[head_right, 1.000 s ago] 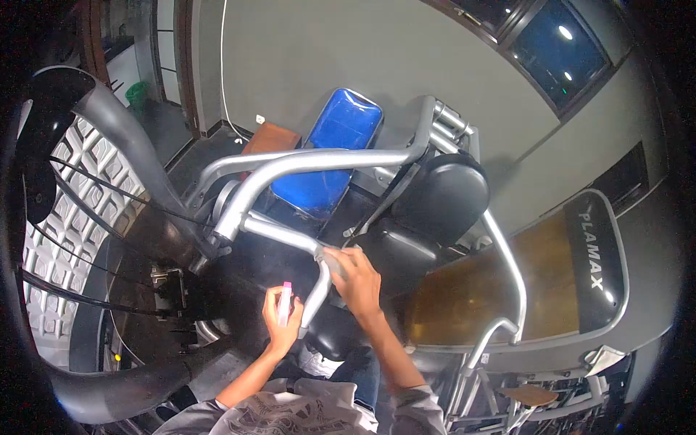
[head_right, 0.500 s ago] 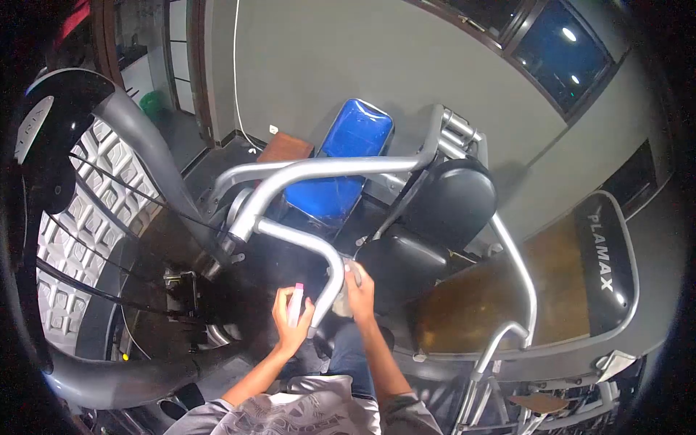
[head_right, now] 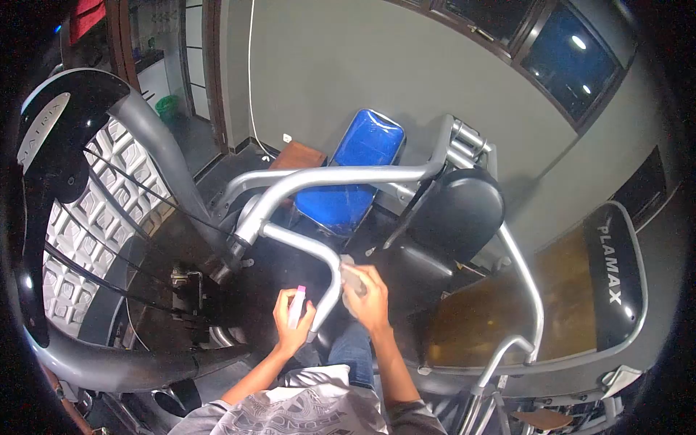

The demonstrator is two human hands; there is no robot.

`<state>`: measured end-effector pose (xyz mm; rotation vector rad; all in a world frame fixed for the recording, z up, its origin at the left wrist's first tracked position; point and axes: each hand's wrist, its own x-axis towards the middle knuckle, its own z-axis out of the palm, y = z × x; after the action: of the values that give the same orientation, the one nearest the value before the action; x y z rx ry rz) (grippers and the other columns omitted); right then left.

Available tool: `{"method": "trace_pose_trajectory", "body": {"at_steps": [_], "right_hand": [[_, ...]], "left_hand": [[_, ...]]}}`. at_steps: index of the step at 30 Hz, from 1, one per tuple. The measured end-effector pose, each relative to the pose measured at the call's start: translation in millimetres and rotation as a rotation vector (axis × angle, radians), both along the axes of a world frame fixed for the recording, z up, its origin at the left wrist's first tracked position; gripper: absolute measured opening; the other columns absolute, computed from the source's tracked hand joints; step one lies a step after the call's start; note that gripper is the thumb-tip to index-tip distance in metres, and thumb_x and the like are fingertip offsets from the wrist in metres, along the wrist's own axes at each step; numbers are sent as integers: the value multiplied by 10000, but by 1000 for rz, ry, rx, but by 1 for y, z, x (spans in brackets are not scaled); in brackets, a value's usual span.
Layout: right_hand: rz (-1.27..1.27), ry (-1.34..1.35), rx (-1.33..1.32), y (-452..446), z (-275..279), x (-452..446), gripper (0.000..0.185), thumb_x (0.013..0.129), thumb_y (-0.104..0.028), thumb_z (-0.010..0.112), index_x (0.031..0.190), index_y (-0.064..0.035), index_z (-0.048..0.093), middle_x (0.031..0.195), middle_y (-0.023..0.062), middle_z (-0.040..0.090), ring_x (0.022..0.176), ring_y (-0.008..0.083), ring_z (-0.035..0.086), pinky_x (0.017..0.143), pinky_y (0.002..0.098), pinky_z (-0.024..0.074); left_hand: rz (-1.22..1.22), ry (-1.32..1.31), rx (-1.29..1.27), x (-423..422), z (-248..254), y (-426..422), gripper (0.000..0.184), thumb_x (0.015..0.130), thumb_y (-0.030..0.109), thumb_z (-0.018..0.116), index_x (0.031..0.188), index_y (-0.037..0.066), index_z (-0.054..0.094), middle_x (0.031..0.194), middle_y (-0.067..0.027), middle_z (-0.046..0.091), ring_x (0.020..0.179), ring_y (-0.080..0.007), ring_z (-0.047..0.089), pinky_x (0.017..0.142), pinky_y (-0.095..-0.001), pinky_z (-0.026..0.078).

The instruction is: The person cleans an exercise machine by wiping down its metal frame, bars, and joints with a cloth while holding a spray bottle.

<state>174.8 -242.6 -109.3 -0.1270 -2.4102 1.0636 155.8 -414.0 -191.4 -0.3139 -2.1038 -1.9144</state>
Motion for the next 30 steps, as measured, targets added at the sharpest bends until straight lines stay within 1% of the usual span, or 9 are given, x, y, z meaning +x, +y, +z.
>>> {"method": "trace_pose_trajectory", "body": {"at_steps": [7, 9, 12, 14, 16, 21, 23, 26, 30], "right_hand": [[123, -26, 234, -3, 0, 18, 467, 704, -39, 785, 1146, -179, 728, 1099, 83, 632, 1022, 287, 660, 833, 385, 560], [181, 37, 294, -2, 18, -3, 450, 712, -44, 777, 1133, -191, 716, 1131, 42, 621, 1053, 273, 644, 824, 401, 576], [320, -111, 539, -2, 43, -35, 373, 737, -71, 752, 1097, -163, 714, 1148, -9, 638, 1058, 263, 636, 828, 408, 574], [412, -149, 726, -3, 56, -53, 338, 761, -123, 739, 1098, -145, 710, 1129, -11, 643, 1018, 259, 637, 793, 384, 586], [477, -143, 831, -4, 55, -66, 318, 780, -144, 723, 1097, -136, 707, 1132, -19, 644, 1003, 253, 639, 770, 376, 591], [556, -293, 1421, -30, 42, -72, 126, 800, -130, 671, 852, -75, 773, 898, 58, 701, 911, 234, 677, 677, 360, 588], [568, -355, 1444, -35, 50, -76, 116, 791, -146, 688, 809, -74, 777, 871, 92, 728, 902, 261, 703, 684, 361, 580], [789, -623, 1128, -35, 71, -91, 168, 758, -181, 714, 831, -38, 765, 852, 174, 736, 852, 345, 726, 773, 452, 567], [1000, -726, 984, -16, 74, -101, 262, 761, -192, 749, 1011, -115, 745, 950, 131, 728, 943, 342, 696, 812, 459, 554]], "left_hand": [[34, 46, 0, 0, 8, 2, 266, 747, 78, 733, 965, 26, 590, 831, -104, 600, 688, -239, 596, 659, -375, 475], [50, 44, 0, 1, 8, 1, 267, 748, 79, 734, 966, 25, 591, 830, -106, 600, 690, -237, 596, 659, -372, 477], [52, 32, 1, 2, 4, 0, 269, 770, 48, 718, 994, 12, 574, 841, -87, 573, 722, -179, 567, 669, -317, 466], [71, -18, 24, 3, 0, 1, 263, 758, 87, 732, 977, 26, 599, 844, -109, 598, 702, -247, 596, 653, -374, 475], [83, -34, 19, 4, -2, 0, 257, 763, 88, 724, 981, 29, 600, 849, -112, 597, 716, -258, 599, 666, -379, 474], [107, -52, 12, 5, -6, 1, 243, 773, 90, 701, 990, 38, 605, 857, -123, 595, 757, -290, 607, 714, -397, 472], [103, -29, 2, 5, -2, -2, 253, 769, 93, 697, 998, 39, 606, 863, -125, 595, 776, -301, 608, 738, -407, 470], [138, 0, -12, 3, -6, -2, 244, 771, 74, 696, 996, 31, 611, 867, -118, 601, 758, -282, 616, 714, -387, 476], [162, -73, 74, 0, 5, -4, 201, 798, 53, 688, 984, 27, 615, 841, -97, 604, 726, -216, 614, 681, -341, 477]]}}
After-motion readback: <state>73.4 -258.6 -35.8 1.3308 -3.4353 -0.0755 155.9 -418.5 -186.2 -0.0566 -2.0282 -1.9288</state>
